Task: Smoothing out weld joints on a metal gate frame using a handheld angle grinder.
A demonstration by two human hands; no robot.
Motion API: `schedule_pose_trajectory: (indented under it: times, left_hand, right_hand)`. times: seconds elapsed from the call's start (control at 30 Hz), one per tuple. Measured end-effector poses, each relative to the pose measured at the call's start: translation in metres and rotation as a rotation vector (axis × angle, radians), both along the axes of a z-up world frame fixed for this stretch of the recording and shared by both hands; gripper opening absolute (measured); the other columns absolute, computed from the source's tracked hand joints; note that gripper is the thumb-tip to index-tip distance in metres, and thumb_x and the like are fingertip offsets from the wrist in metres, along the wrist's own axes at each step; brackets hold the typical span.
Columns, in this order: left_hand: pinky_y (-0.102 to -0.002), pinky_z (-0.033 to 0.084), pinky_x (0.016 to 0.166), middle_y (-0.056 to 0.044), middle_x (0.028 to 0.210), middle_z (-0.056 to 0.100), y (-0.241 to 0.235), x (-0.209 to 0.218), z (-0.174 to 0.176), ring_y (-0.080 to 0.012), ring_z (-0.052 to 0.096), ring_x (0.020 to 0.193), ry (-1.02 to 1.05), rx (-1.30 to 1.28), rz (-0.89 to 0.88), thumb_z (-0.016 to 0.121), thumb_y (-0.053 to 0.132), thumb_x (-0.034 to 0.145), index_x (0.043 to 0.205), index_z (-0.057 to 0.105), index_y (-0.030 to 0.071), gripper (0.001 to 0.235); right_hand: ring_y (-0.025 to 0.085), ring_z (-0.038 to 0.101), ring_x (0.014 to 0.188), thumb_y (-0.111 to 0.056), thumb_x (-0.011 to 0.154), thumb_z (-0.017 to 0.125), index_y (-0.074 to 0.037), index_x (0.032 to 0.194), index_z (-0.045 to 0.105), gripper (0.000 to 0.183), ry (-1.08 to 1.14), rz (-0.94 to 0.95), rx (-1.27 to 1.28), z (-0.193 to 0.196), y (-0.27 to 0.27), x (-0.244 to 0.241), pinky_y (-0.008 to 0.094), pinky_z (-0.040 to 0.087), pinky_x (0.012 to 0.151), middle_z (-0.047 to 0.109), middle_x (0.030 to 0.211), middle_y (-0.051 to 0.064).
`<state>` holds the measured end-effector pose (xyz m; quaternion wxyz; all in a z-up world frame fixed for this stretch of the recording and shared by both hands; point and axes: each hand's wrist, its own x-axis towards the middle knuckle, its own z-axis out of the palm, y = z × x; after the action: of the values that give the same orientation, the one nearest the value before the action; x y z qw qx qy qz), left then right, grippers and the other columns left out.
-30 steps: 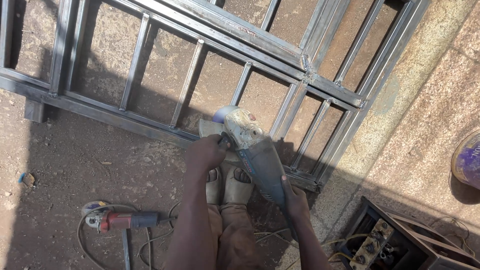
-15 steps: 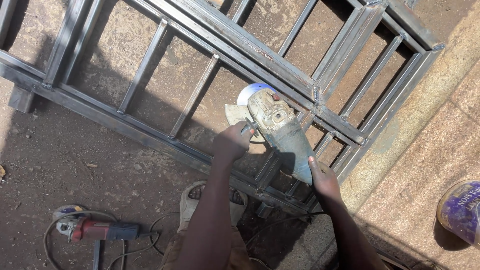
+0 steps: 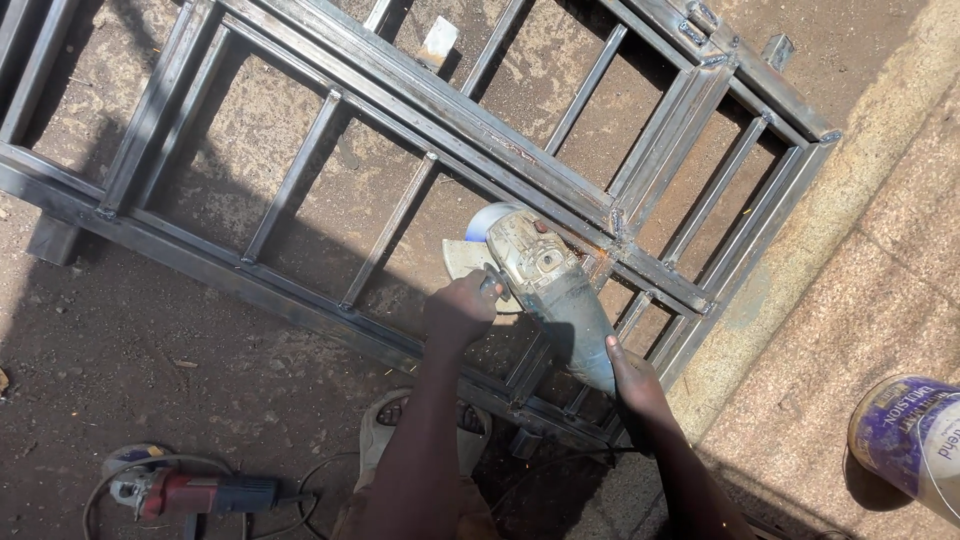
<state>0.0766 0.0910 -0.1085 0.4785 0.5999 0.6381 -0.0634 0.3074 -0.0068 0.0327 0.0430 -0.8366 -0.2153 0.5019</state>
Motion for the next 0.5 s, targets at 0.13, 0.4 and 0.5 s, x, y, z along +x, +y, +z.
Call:
schedule_pose_trajectory:
  times: [0.13, 0.4, 0.5]
  left_hand:
    - [-0.046, 0.059, 0.089, -0.012, 0.091, 0.075, -0.005, 0.01, 0.004, -0.0355, 0.077, 0.091, -0.005, 0.15, 0.027, 0.056, 0.045, 0.098, 0.114, 0.071, 0.02, 0.033]
    - [-0.055, 0.053, 0.097, -0.012, 0.112, 0.074, -0.004, -0.007, -0.019, -0.0385, 0.073, 0.108, -0.014, -0.152, 0.001, 0.046, 0.062, 0.098, 0.131, 0.062, 0.026, 0.052]
    - [-0.054, 0.055, 0.092, -0.016, 0.103, 0.074, -0.004, -0.001, 0.008, -0.0398, 0.075, 0.101, -0.001, -0.032, 0.028, 0.053, 0.056, 0.099, 0.121, 0.067, 0.018, 0.046]
  right_hand:
    - [0.049, 0.049, 0.139, -0.074, 0.099, 0.042, 0.001, 0.13, 0.071, 0.086, 0.012, 0.0, -0.065, 0.03, 0.014, -0.026, 0.061, 0.036, 0.116, 0.064, 0.136, 0.034]
    - [0.046, 0.049, 0.141, -0.079, 0.094, 0.046, -0.005, 0.137, 0.07, 0.089, 0.007, 0.034, -0.129, 0.071, 0.045, -0.045, 0.058, 0.037, 0.119, 0.063, 0.139, 0.029]
    - [0.05, 0.048, 0.14, -0.074, 0.097, 0.048, -0.002, 0.132, 0.071, 0.083, 0.037, -0.023, -0.05, 0.052, 0.028, -0.031, 0.062, 0.037, 0.116, 0.063, 0.138, 0.032]
